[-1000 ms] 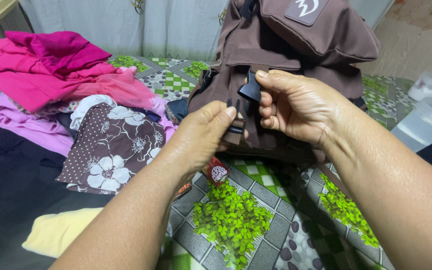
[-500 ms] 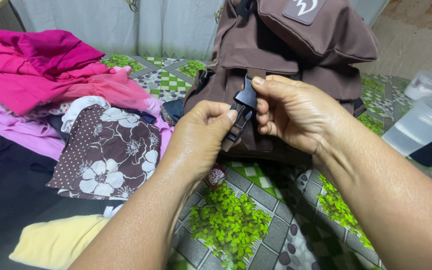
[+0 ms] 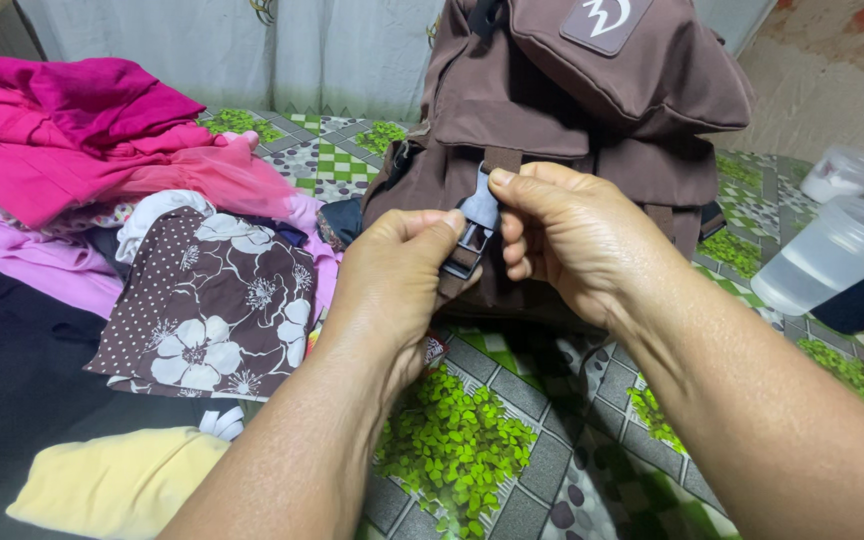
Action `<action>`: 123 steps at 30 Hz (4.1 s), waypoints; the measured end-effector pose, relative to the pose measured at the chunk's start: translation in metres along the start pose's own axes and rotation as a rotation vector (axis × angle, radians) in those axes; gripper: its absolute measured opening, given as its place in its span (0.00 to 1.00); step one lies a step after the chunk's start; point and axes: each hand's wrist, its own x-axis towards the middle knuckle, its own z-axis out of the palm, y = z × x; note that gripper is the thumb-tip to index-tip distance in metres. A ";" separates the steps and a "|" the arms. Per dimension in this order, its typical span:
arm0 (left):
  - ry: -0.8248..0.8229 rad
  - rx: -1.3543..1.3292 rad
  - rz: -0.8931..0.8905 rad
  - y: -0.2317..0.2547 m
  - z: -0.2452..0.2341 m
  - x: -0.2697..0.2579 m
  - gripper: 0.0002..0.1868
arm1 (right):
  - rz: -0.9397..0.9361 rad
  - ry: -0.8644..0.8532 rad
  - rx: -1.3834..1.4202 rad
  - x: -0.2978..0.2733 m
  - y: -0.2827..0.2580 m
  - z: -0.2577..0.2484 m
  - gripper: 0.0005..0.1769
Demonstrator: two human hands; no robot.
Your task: The person coils a white charging cable with its power adapter and places it into a pocket of a brown backpack. They then place a red wallet, a black phone, and small snack packets into the backpack's front and side pockets, buckle the front straps, and adjust the side straps.
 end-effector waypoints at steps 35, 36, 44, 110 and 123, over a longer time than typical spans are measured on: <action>-0.215 0.168 -0.270 0.018 0.009 0.017 0.20 | 0.018 0.032 -0.286 -0.015 0.013 0.000 0.17; -0.239 0.314 -0.246 0.020 0.007 0.021 0.19 | 0.033 0.044 -0.329 -0.015 0.013 -0.001 0.17; -0.223 0.316 -0.068 0.008 0.015 0.040 0.10 | -0.026 -0.005 -0.527 -0.019 0.011 -0.004 0.15; 0.146 0.877 0.466 -0.048 -0.005 0.029 0.15 | -0.585 0.668 -1.229 -0.031 0.047 -0.059 0.42; 0.227 0.830 0.455 -0.051 0.002 0.032 0.15 | -0.272 0.807 -0.515 -0.021 0.065 -0.112 0.25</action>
